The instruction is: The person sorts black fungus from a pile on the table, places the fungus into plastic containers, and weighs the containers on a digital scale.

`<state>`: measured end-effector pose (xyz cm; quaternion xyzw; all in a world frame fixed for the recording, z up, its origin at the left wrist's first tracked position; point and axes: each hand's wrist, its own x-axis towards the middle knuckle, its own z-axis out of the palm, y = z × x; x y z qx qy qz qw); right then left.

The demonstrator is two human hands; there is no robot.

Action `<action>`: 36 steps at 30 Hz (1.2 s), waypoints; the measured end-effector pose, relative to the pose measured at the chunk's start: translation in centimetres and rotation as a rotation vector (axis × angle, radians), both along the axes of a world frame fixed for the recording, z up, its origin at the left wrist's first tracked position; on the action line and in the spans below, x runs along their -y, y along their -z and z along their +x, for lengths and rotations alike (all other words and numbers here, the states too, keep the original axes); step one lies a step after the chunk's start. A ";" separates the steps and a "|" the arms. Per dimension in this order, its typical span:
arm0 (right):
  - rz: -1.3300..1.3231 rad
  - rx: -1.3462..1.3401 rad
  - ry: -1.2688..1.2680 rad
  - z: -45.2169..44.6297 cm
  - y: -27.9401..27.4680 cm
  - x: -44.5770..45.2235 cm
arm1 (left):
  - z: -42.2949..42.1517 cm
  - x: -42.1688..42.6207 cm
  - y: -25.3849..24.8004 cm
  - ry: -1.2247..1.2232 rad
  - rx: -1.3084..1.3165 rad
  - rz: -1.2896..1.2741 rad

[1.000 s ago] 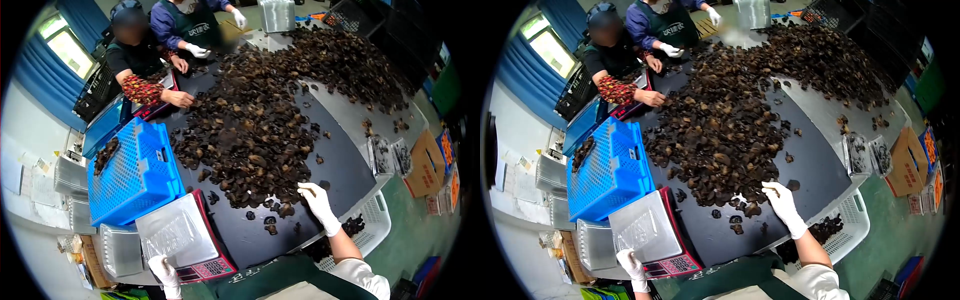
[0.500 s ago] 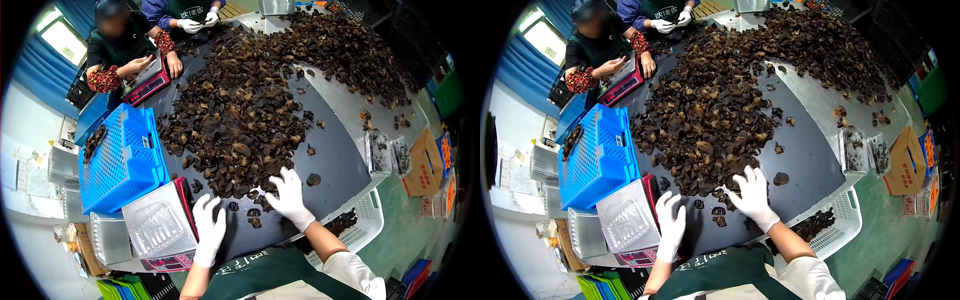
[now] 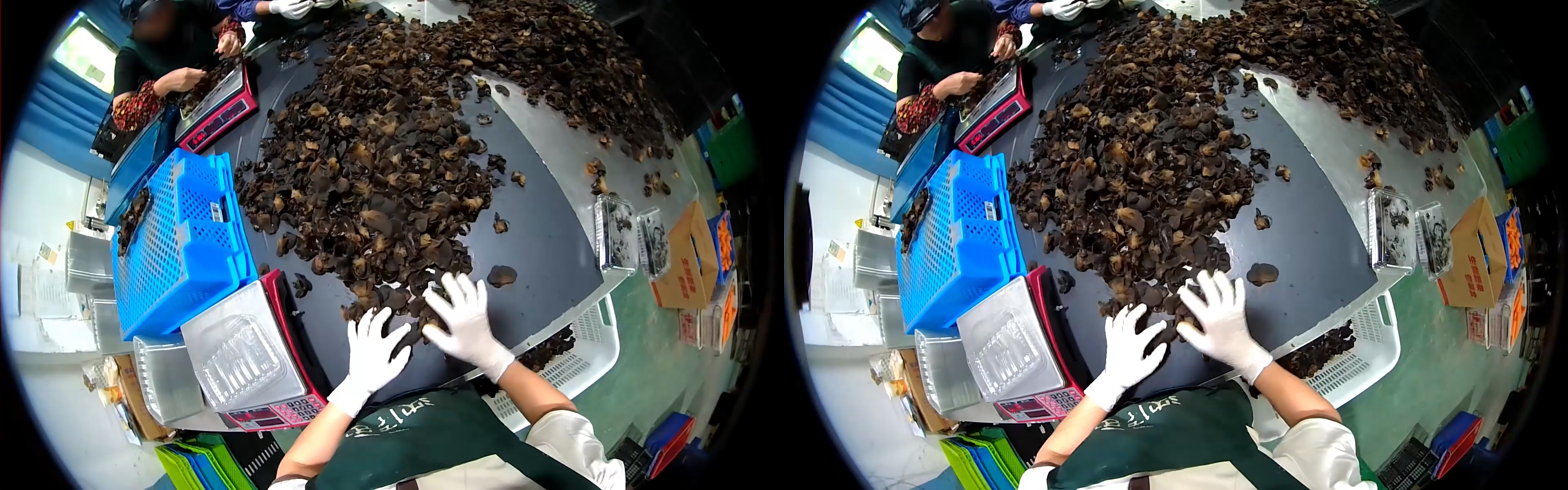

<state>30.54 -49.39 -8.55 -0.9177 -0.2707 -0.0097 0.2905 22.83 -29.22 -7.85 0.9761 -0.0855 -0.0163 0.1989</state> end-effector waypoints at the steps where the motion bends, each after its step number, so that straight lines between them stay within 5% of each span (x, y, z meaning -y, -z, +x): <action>1: -0.047 -0.004 -0.086 -1.3 0.4 -0.1 | -0.9 -0.2 -0.5 0.013 -0.007 -0.013; 6: 0.087 0.035 -0.199 -2.5 -0.4 1.8 | -3.5 -2.0 -0.8 -0.138 0.160 -0.179; 8: 0.226 0.007 -0.117 0.0 -1.2 3.9 | -3.1 -2.9 0.3 -0.366 0.241 -0.266; 10: 0.208 0.265 0.175 1.5 0.0 5.6 | -1.5 -3.6 1.5 -0.603 0.285 -0.387; 14: 0.050 0.167 0.386 3.1 3.6 8.8 | 2.0 -5.1 4.0 -0.783 0.157 -0.164; 16: -0.047 0.167 0.328 2.8 3.5 8.0 | 2.8 -4.6 4.0 -0.748 -0.060 0.032; 20: 0.060 -0.021 0.094 1.7 1.3 4.7 | 1.3 -3.0 4.3 -0.412 0.134 -0.249; 24: 0.227 -0.026 -0.059 -0.6 2.4 2.3 | -0.8 -1.6 1.7 -0.218 0.009 -0.365; 29: 0.176 -0.009 -0.211 -2.8 2.5 2.0 | -4.6 -1.9 0.5 -0.085 -0.132 -0.226; 36: -0.009 -0.063 -0.163 -4.5 3.2 3.7 | -5.6 -2.1 1.8 -0.329 -0.154 -0.088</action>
